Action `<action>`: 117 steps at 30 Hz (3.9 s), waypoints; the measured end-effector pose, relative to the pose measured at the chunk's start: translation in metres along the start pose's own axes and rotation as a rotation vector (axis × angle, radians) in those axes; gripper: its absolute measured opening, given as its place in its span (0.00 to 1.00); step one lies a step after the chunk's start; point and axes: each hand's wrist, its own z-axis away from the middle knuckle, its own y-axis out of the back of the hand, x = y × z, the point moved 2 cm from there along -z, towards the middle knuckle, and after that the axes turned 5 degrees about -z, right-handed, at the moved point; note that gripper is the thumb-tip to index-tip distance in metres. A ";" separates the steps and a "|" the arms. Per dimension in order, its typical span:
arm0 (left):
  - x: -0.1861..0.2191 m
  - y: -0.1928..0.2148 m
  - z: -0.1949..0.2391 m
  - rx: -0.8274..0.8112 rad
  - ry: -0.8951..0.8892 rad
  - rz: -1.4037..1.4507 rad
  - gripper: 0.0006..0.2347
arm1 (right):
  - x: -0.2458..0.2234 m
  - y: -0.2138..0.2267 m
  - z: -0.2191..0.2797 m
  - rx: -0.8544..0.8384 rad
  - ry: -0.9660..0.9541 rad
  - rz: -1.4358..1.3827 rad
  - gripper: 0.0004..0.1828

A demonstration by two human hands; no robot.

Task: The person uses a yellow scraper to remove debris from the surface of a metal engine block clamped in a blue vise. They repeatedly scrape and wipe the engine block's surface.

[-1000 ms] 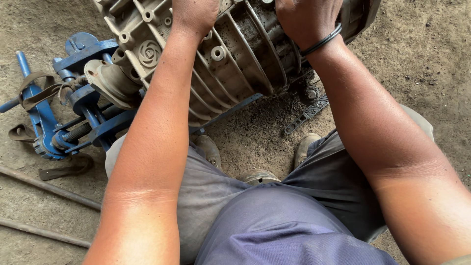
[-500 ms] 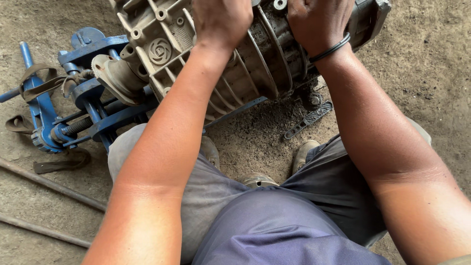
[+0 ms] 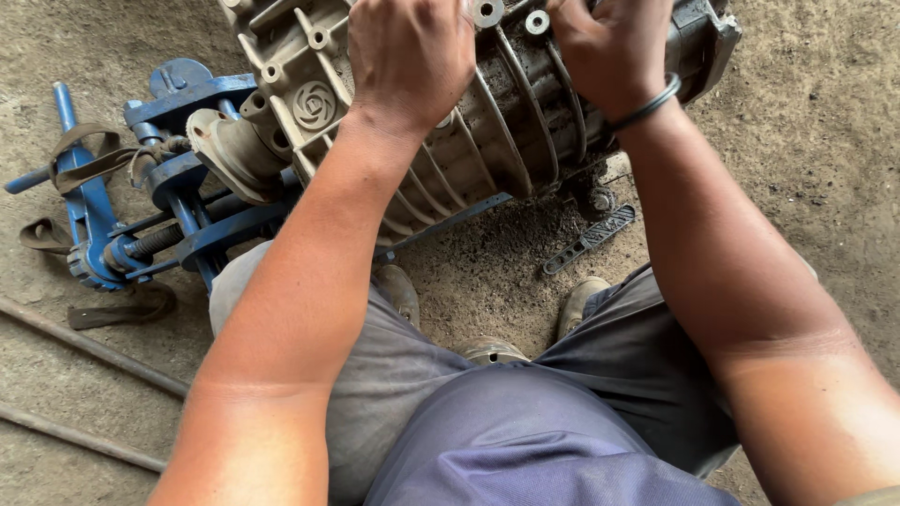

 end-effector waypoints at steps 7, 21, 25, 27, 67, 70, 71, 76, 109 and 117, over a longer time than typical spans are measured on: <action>0.029 0.001 -0.007 0.047 -0.020 -0.106 0.03 | -0.047 0.004 0.012 -0.290 0.271 -0.453 0.08; 0.027 -0.012 0.005 -0.099 0.141 0.062 0.18 | 0.006 0.003 0.002 0.036 0.301 -0.372 0.16; 0.048 -0.015 0.010 -0.031 0.057 0.063 0.17 | -0.009 -0.008 0.011 0.077 0.287 -0.435 0.08; 0.057 -0.015 0.013 -0.028 0.074 0.049 0.15 | -0.019 -0.005 0.013 0.073 0.387 -0.370 0.05; 0.111 -0.001 0.017 -0.139 0.220 0.115 0.26 | -0.011 0.005 0.014 0.106 0.137 -0.437 0.13; 0.113 0.002 0.015 -0.121 0.226 0.158 0.27 | -0.014 0.010 0.013 0.094 0.133 -0.420 0.13; 0.114 0.002 0.015 -0.120 0.228 0.172 0.28 | -0.015 0.013 0.012 0.084 0.104 -0.444 0.12; 0.106 0.003 0.011 -0.157 0.256 0.179 0.27 | -0.016 0.002 0.005 0.056 0.057 -0.507 0.12; 0.102 -0.002 0.008 -0.117 0.323 0.195 0.28 | -0.011 -0.007 -0.005 0.041 0.136 -0.415 0.12; 0.097 0.002 0.011 -0.058 0.272 0.115 0.20 | -0.020 -0.009 0.007 0.065 0.105 -0.449 0.09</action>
